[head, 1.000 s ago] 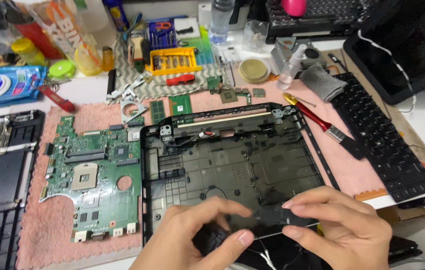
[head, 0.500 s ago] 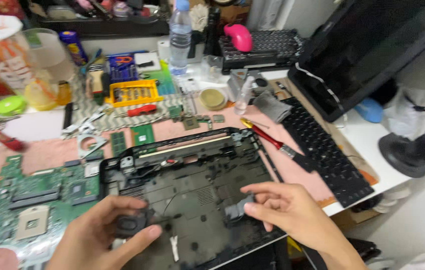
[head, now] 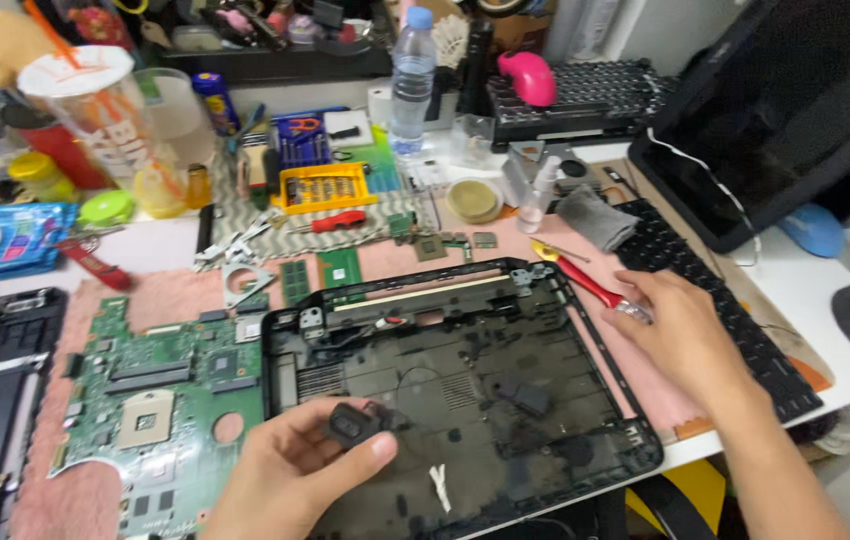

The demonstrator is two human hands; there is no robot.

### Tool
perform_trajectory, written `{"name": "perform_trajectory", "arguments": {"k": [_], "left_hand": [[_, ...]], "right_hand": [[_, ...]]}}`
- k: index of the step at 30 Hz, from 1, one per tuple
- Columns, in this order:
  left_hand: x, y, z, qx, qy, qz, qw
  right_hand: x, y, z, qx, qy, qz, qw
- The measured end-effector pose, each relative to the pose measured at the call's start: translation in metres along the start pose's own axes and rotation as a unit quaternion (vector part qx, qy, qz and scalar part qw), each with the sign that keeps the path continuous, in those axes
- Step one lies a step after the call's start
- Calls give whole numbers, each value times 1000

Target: The person cleans a small black plastic component using a red-handled brush, then places it into the laptop chassis. They proceed to connect a white ribbon cable to the motherboard and tuck it into the chassis.

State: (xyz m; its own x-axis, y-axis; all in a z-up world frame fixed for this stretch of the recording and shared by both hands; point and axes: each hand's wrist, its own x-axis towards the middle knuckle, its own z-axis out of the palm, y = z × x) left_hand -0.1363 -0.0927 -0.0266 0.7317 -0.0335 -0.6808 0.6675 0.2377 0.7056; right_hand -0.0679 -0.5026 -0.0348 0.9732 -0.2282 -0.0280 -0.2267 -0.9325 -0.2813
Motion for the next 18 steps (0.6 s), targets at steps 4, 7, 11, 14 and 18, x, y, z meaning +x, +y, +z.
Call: {"name": "perform_trajectory", "arguments": {"k": [4,7,11,14,18], "left_hand": [[5,-22,3,-105,-32,-5,994],[13,-35,0,-74,-79,56,993],[9,-33,2,11,-109,82,991],[6,-37,10,-7,-105,144,984],[-5,-34,18,-56,-129,133,981]], "right_hand": [[-5,17,-7,-23,-39,43,998],[-22,36,-11,-33,12,39,999],[-79,-39,-37,325,41,111,938],[-116,-87,-27,452,60,142,879],[-144,-110,7,598,84,13,797]]}}
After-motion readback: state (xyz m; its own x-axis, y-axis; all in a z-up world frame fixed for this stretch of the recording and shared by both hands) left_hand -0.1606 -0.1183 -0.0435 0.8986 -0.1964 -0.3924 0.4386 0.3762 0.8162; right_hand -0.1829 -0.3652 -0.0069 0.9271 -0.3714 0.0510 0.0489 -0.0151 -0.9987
